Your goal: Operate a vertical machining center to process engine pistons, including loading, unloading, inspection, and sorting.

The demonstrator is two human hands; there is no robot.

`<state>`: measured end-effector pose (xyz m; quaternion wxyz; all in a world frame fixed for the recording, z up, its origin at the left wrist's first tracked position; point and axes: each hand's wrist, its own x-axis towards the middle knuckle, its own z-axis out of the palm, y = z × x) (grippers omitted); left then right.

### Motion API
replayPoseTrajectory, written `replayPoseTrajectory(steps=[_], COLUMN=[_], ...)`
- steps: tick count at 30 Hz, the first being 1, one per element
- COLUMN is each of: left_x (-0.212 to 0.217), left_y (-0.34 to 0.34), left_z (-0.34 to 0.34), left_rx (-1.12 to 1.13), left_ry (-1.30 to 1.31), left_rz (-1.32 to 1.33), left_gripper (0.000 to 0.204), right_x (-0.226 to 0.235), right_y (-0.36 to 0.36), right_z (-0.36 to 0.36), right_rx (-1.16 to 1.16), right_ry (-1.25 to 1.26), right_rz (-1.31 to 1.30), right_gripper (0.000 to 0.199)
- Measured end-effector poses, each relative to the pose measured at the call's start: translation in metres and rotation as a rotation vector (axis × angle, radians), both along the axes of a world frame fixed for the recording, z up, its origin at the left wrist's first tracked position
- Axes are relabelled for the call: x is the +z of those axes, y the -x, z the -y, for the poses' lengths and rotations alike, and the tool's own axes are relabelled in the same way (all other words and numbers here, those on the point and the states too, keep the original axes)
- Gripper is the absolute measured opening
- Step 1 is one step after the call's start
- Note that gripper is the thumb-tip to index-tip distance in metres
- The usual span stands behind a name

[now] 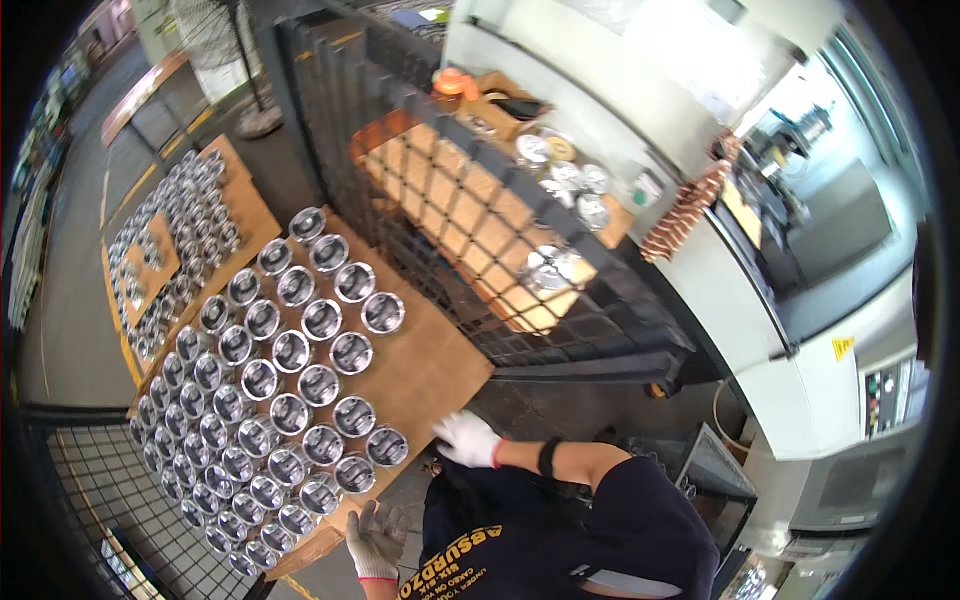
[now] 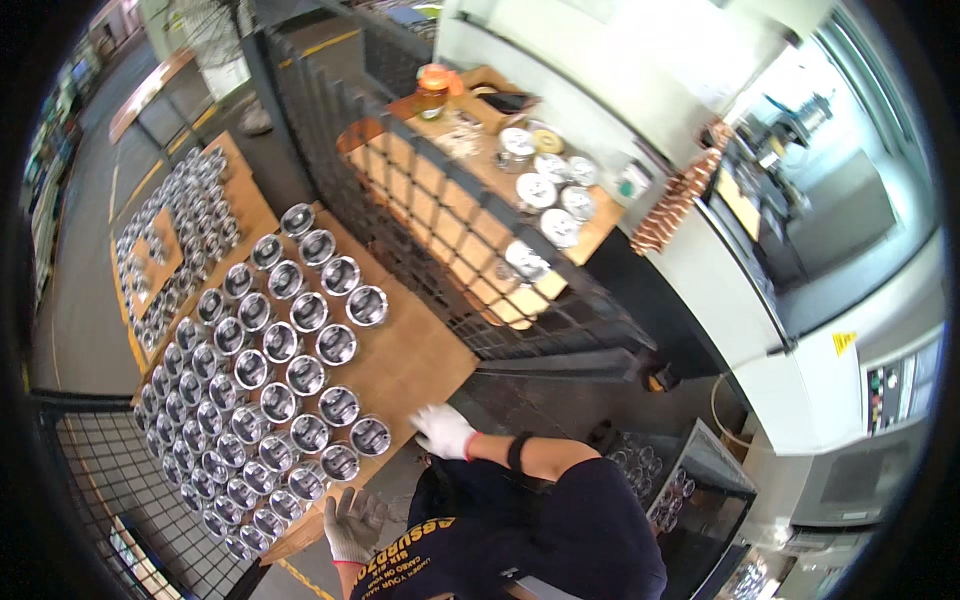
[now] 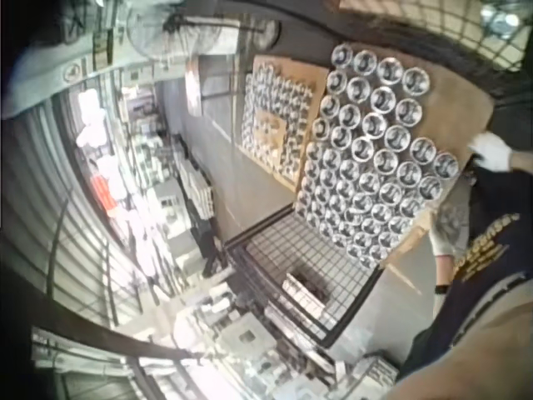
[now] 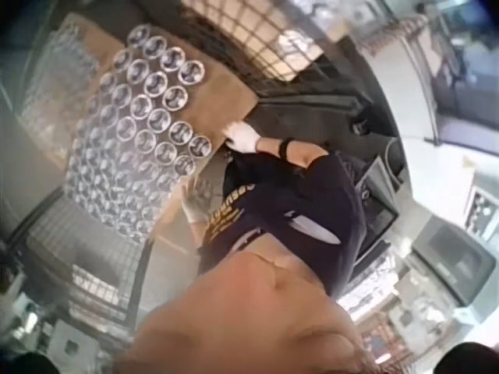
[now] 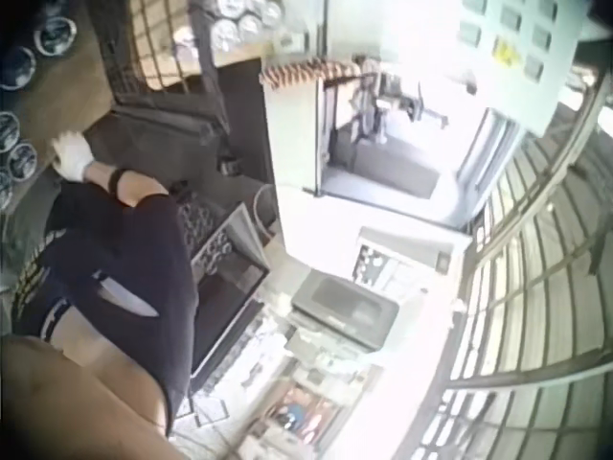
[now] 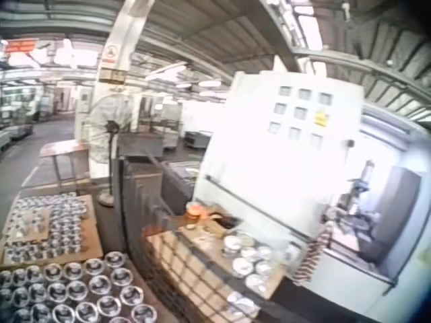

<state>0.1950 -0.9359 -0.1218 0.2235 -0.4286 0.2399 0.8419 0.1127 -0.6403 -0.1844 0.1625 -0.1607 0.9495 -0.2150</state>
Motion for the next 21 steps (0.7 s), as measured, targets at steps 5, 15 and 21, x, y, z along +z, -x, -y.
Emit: replayPoseTrajectory(steps=[5,15,21], left_x=[0.026,0.028,0.017], left_y=[0.032,0.053,0.011], left_z=[-0.045,-0.217,-0.307], left_rx=[-0.268,-0.952,-0.682], left_ry=[0.070,0.312,0.404], left_rz=[-0.093,-0.539,-0.399], left_gripper=[0.051,0.037,0.038], right_x=[0.048,0.119,0.088], right_y=[-0.095,0.064,0.163], right_z=[-0.129,-0.295,-0.323], right_rx=[-0.388,-0.407,0.204], right_ry=[-0.027,-0.004,-0.257], right_rz=[0.070,-0.630,-0.232], right_gripper=[0.026,0.055,0.093])
